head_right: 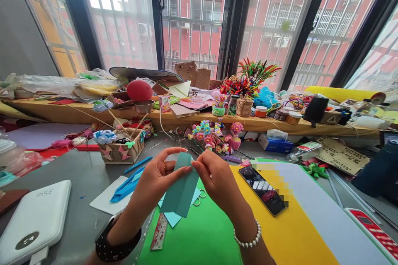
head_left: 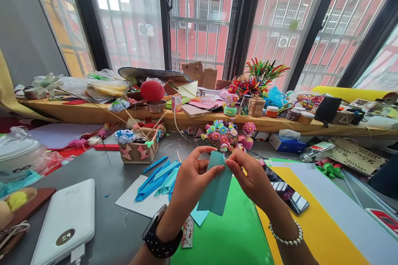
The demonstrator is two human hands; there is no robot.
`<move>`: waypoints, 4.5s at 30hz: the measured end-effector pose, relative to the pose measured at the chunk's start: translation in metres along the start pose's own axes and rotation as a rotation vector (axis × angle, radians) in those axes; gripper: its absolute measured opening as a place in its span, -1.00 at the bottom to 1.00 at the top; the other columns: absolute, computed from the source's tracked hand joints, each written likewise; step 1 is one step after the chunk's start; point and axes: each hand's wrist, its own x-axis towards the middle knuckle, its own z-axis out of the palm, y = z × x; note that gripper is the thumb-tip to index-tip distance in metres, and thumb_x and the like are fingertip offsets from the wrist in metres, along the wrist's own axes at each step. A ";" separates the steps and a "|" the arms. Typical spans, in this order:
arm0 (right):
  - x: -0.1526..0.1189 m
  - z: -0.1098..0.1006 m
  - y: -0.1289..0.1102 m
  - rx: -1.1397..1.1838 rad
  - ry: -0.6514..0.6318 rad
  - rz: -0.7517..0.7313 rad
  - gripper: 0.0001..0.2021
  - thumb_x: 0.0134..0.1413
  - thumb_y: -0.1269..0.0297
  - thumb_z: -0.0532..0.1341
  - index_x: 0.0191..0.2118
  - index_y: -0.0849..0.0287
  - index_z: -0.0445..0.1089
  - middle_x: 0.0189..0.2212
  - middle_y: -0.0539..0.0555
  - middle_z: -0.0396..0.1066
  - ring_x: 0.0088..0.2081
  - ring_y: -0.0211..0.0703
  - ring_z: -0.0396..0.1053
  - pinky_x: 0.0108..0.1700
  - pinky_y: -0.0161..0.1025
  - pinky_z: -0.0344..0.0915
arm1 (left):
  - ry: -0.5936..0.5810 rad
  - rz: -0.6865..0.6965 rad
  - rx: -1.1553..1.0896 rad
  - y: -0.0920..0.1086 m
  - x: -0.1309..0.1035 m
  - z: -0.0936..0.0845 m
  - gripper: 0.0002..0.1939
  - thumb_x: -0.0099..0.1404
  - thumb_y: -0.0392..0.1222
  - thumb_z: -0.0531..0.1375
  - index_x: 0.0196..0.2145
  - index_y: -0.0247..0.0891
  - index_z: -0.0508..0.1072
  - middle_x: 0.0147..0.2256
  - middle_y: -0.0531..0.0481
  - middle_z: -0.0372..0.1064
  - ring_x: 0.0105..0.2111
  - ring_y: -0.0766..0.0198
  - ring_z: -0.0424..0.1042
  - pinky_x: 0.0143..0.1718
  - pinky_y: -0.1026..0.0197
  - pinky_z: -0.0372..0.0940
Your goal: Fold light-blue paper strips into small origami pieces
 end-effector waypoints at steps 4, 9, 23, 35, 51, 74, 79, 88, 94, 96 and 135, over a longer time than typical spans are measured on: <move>0.000 0.003 -0.001 -0.061 0.019 -0.030 -0.75 0.17 0.29 -0.05 -0.52 0.17 0.13 -0.58 -0.04 0.13 -0.52 -0.27 0.13 -0.47 -0.34 0.06 | 0.033 0.024 0.095 -0.003 0.000 0.000 -0.57 0.01 -0.10 0.24 -0.17 -0.23 0.22 -0.58 0.08 0.41 -0.60 0.31 0.37 -0.61 0.35 0.19; 0.002 0.008 0.001 -0.116 0.064 -0.053 -0.76 0.17 0.33 -0.06 -0.52 0.16 0.12 -0.57 -0.02 0.14 -0.50 -0.25 0.13 -0.46 -0.32 0.07 | 0.051 0.062 0.140 -0.003 0.000 0.000 -0.57 0.01 -0.10 0.24 -0.17 -0.21 0.22 -0.56 0.08 0.41 -0.55 0.26 0.40 -0.57 0.31 0.21; -0.001 0.001 0.002 0.006 -0.051 -0.070 -0.78 0.16 0.33 -0.03 -0.51 0.16 0.12 -0.55 -0.03 0.14 -0.50 -0.28 0.13 -0.45 -0.33 0.08 | -0.054 0.113 0.279 0.005 -0.002 -0.001 -0.64 0.03 -0.24 0.22 -0.20 -0.25 0.23 -0.66 0.25 0.09 -0.67 0.47 0.06 -0.66 0.40 -0.05; 0.000 0.006 0.001 0.089 0.023 -0.062 -0.77 0.14 0.34 -0.05 -0.54 0.15 0.06 -0.59 -0.06 0.07 -0.54 -0.29 0.08 -0.49 -0.33 0.05 | -0.204 -0.025 0.109 0.005 -0.003 -0.005 -0.63 0.02 -0.21 0.23 -0.25 -0.22 0.15 -0.62 0.22 0.16 -0.61 0.45 0.17 -0.62 0.41 0.03; 0.000 -0.001 0.000 -0.076 -0.094 -0.054 -0.75 0.18 0.25 -0.06 -0.50 0.15 0.13 -0.58 -0.03 0.19 -0.53 -0.27 0.16 -0.48 -0.35 0.10 | -0.143 -0.030 0.057 0.006 -0.001 -0.007 -0.64 0.03 -0.23 0.24 -0.27 -0.23 0.15 -0.58 0.21 0.26 -0.60 0.47 0.26 -0.59 0.42 0.11; 0.000 -0.006 0.005 0.057 -0.173 0.036 -0.73 0.16 0.22 -0.03 -0.53 0.18 0.15 -0.61 -0.06 0.16 -0.54 -0.30 0.13 -0.51 -0.36 0.07 | -0.120 -0.071 0.062 0.005 0.006 -0.019 -0.59 -0.01 -0.19 0.26 -0.26 -0.21 0.12 -0.54 0.16 0.32 -0.57 0.36 0.35 -0.57 0.36 0.16; 0.001 -0.004 0.003 0.123 -0.141 0.078 -0.80 0.07 0.17 0.08 -0.45 0.19 0.22 -0.56 -0.03 0.25 -0.51 -0.28 0.20 -0.50 -0.36 0.13 | -0.227 -0.025 0.182 0.001 0.006 -0.019 -0.59 0.03 -0.21 0.23 -0.19 -0.24 0.14 -0.60 0.22 0.20 -0.61 0.43 0.22 -0.62 0.39 0.04; 0.001 0.003 0.000 0.056 -0.108 0.025 -0.79 0.09 0.29 0.07 -0.54 0.18 0.19 -0.62 -0.06 0.20 -0.56 -0.31 0.13 -0.54 -0.37 0.07 | -0.206 0.019 0.274 -0.002 0.006 -0.018 -0.60 0.06 -0.24 0.19 -0.14 -0.27 0.17 -0.63 0.24 0.06 -0.61 0.43 0.12 -0.60 0.37 -0.01; 0.002 0.010 0.004 0.012 -0.051 0.017 -0.68 0.17 0.27 -0.06 -0.60 0.17 0.11 -0.65 -0.06 0.15 -0.57 -0.30 0.13 -0.51 -0.35 0.06 | -0.240 -0.023 0.257 -0.001 0.005 -0.018 -0.59 0.06 -0.17 0.20 -0.15 -0.23 0.15 -0.59 0.20 0.13 -0.59 0.39 0.18 -0.60 0.37 0.02; 0.002 0.010 0.005 0.029 -0.041 0.031 -0.68 0.17 0.27 -0.06 -0.60 0.17 0.13 -0.65 -0.05 0.17 -0.57 -0.30 0.15 -0.51 -0.35 0.07 | -0.241 -0.016 0.271 -0.001 0.004 -0.018 -0.59 0.06 -0.16 0.20 -0.15 -0.23 0.15 -0.58 0.19 0.15 -0.57 0.38 0.20 -0.59 0.36 0.04; 0.000 0.001 -0.001 0.103 0.106 -0.211 -0.78 -0.02 0.47 0.17 -0.24 0.04 0.41 -0.23 0.08 0.32 -0.17 -0.15 0.31 -0.17 -0.18 0.31 | 0.069 -0.037 0.039 0.011 0.002 -0.014 -0.86 -0.03 -0.19 0.28 -0.48 -0.30 0.54 -0.57 0.05 0.48 -0.55 0.32 0.43 -0.49 0.36 0.28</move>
